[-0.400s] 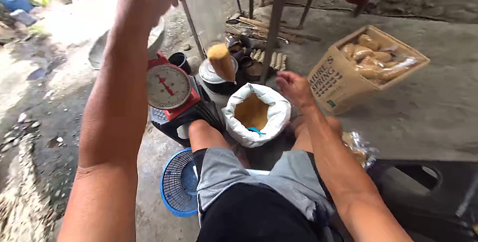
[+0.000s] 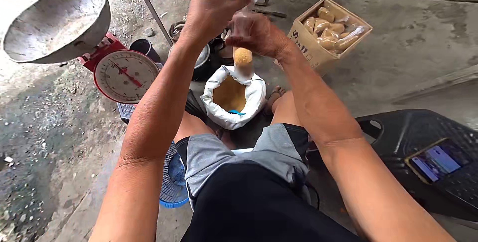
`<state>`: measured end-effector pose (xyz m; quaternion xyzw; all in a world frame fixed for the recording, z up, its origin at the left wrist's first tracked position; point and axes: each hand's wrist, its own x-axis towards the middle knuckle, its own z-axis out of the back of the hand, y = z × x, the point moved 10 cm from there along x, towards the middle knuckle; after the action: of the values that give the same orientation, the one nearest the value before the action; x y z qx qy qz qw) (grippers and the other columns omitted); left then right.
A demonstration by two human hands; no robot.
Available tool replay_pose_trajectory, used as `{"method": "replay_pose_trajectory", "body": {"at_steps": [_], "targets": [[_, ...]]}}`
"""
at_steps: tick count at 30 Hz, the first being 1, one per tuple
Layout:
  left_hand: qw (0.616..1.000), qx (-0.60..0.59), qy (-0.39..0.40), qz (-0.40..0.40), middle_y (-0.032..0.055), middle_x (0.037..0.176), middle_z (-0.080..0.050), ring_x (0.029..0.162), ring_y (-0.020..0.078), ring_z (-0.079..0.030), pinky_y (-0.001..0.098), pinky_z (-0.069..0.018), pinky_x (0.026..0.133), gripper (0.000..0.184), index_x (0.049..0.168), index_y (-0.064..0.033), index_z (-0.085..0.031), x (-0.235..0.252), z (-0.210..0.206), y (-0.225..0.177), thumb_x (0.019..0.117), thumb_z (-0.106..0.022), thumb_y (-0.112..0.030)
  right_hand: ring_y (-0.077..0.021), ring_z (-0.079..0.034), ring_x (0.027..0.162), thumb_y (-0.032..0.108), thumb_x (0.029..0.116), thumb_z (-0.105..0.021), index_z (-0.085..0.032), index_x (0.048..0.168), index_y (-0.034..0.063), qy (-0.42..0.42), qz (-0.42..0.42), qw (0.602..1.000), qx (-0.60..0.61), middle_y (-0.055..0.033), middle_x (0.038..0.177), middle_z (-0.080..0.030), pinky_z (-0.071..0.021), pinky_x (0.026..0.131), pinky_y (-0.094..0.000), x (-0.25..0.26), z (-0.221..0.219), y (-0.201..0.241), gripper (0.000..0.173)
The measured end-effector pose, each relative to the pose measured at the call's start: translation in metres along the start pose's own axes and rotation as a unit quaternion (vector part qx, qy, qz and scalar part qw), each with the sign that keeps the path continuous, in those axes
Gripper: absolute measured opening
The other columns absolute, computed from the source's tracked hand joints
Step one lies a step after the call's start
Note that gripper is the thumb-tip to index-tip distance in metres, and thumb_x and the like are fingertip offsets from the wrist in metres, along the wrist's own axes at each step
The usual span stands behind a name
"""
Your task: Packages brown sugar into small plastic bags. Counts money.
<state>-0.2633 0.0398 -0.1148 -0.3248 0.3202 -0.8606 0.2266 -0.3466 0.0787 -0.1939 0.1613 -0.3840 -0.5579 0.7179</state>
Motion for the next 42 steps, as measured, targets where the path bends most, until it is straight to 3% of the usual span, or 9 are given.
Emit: {"method": "replay_pose_trajectory", "body": {"at_steps": [4,8,12,18,23,27,31,35,42], "targets": [[0.993,-0.088,-0.038,-0.070,0.0006,0.089,-0.071,0.075,0.0076,-0.067,0.0257,-0.0577,0.068,0.024,0.106,-0.0033,-0.069,-0.005,0.008,-0.010,0.0959,-0.073,-0.025,-0.0014,-0.056,0.070,0.026,0.1065,-0.054,-0.068,0.092,0.0076,-0.058,0.055,0.997,0.019,0.0049,0.078,-0.060,-0.0490,0.069,-0.0246,0.005,0.022,0.014,0.028],[0.979,-0.178,0.056,-0.077,0.0112,0.120,-0.068,0.105,0.0162,-0.069,0.0368,-0.0600,0.091,0.083,0.147,0.0068,-0.036,-0.035,-0.011,0.024,0.0864,-0.079,-0.029,0.0014,-0.056,0.069,0.019,0.1068,-0.050,-0.070,0.092,0.0078,-0.054,0.057,0.997,0.009,0.0058,0.079,-0.063,-0.0487,0.069,-0.0220,0.007,0.030,0.043,0.027],[0.958,-0.241,0.151,-0.028,0.0097,0.119,-0.071,0.108,0.0161,-0.070,0.0380,-0.0599,0.096,0.070,0.134,0.0034,-0.054,-0.067,-0.055,0.056,0.0765,-0.087,-0.019,0.0034,-0.054,0.065,0.019,0.1085,-0.048,-0.070,0.095,0.0086,0.001,0.074,0.997,0.026,0.0072,0.078,-0.061,-0.0484,0.064,-0.0179,0.016,0.016,0.070,0.028],[0.953,-0.270,0.115,-0.071,0.0106,0.114,-0.072,0.103,0.0160,-0.070,0.0358,-0.0583,0.092,0.028,0.117,0.0034,-0.064,-0.077,-0.055,0.059,0.0970,-0.068,-0.016,0.0038,-0.059,0.071,0.021,0.1077,-0.052,-0.070,0.094,0.0115,0.066,0.090,0.993,0.040,0.0079,0.081,-0.064,-0.0506,0.069,-0.0173,0.027,0.001,0.095,0.025],[0.958,-0.267,0.080,-0.072,0.0085,0.103,-0.073,0.099,0.0156,-0.070,0.0367,-0.0574,0.091,0.014,0.102,-0.0006,-0.068,-0.078,-0.051,0.062,0.1021,-0.061,-0.013,0.0009,-0.056,0.067,0.025,0.1001,-0.066,-0.065,0.088,0.0150,0.072,0.080,0.991,0.079,0.0081,0.075,-0.059,-0.0493,0.065,-0.0199,0.040,0.000,0.096,0.016],[0.957,-0.262,0.102,-0.073,0.0124,0.111,-0.074,0.104,0.0194,-0.071,0.0387,-0.0586,0.096,0.028,0.124,0.0065,-0.066,-0.078,-0.053,0.060,0.1054,-0.053,-0.010,0.0008,-0.059,0.064,0.023,0.0966,-0.071,-0.069,0.101,0.0113,0.079,0.051,0.988,0.122,0.0070,0.080,-0.065,-0.0526,0.060,-0.0184,0.041,0.000,0.094,0.013],[0.954,-0.266,0.105,-0.092,0.0126,0.114,-0.073,0.108,0.0179,-0.069,0.0375,-0.0561,0.098,0.024,0.114,0.0048,-0.070,-0.080,-0.050,0.054,0.1047,-0.051,-0.007,-0.0013,-0.051,0.050,0.017,0.0991,-0.068,-0.065,0.098,0.0106,0.088,0.025,0.972,0.216,0.0075,0.070,-0.060,-0.0461,0.046,-0.0181,0.038,-0.003,0.091,0.007],[0.949,-0.285,0.098,-0.095,0.0112,0.106,-0.074,0.110,0.0198,-0.069,0.0412,-0.0528,0.105,0.021,0.106,0.0032,-0.069,-0.082,-0.048,0.052,0.1057,-0.050,-0.006,-0.0031,-0.053,0.053,0.012,0.1017,-0.065,-0.063,0.105,0.0070,0.048,-0.011,0.951,0.306,0.0033,0.076,-0.064,-0.0468,0.047,-0.0170,0.035,0.003,0.074,0.007],[0.954,-0.290,0.047,-0.054,0.0064,0.097,-0.073,0.093,0.0137,-0.070,0.0336,-0.0584,0.088,0.017,0.107,0.0013,-0.067,-0.083,-0.045,0.057,0.1053,-0.053,-0.008,-0.0027,-0.046,0.047,0.009,0.1084,-0.050,-0.056,0.106,0.0038,-0.022,-0.059,0.871,0.488,-0.0051,0.082,-0.067,-0.0374,0.041,-0.0145,0.029,0.004,0.030,0.008]]}}
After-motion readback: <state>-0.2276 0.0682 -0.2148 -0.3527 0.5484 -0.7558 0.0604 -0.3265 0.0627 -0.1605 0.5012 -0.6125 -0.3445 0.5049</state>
